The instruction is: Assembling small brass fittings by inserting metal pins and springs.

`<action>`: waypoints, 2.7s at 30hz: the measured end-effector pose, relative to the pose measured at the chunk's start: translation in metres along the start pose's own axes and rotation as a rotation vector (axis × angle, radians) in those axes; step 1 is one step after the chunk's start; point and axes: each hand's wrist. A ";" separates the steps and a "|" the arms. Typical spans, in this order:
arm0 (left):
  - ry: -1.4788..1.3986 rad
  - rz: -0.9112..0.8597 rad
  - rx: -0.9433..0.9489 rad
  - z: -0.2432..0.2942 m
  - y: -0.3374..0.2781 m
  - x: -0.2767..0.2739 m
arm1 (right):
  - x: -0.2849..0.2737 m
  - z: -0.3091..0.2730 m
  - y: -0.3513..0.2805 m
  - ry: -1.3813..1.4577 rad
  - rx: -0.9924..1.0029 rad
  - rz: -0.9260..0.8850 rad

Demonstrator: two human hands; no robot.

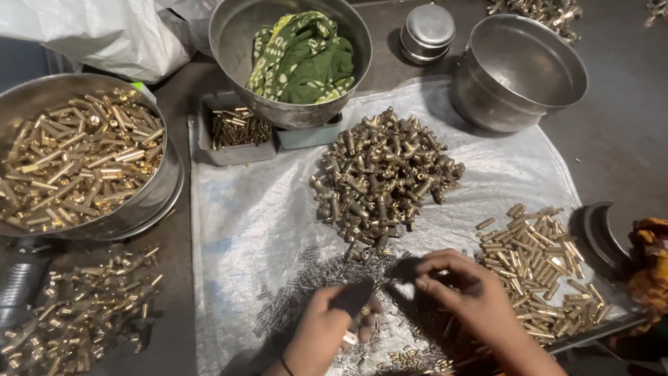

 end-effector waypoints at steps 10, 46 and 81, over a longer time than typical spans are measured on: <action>-0.222 0.156 -0.010 0.008 0.001 0.005 | 0.034 0.015 -0.019 -0.743 -0.396 -0.157; -0.015 0.302 -0.035 0.002 -0.022 -0.111 | 0.010 -0.012 -0.046 -0.325 -0.286 -0.158; 0.367 0.262 0.028 0.057 -0.048 0.030 | 0.010 -0.057 0.007 -0.287 -0.217 0.131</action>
Point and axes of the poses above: each hand's wrist, its own y-axis towards the middle knuckle, its own x-axis out of the palm, z = x × y, and after that the axes turned 1 degree about -z, right-handed
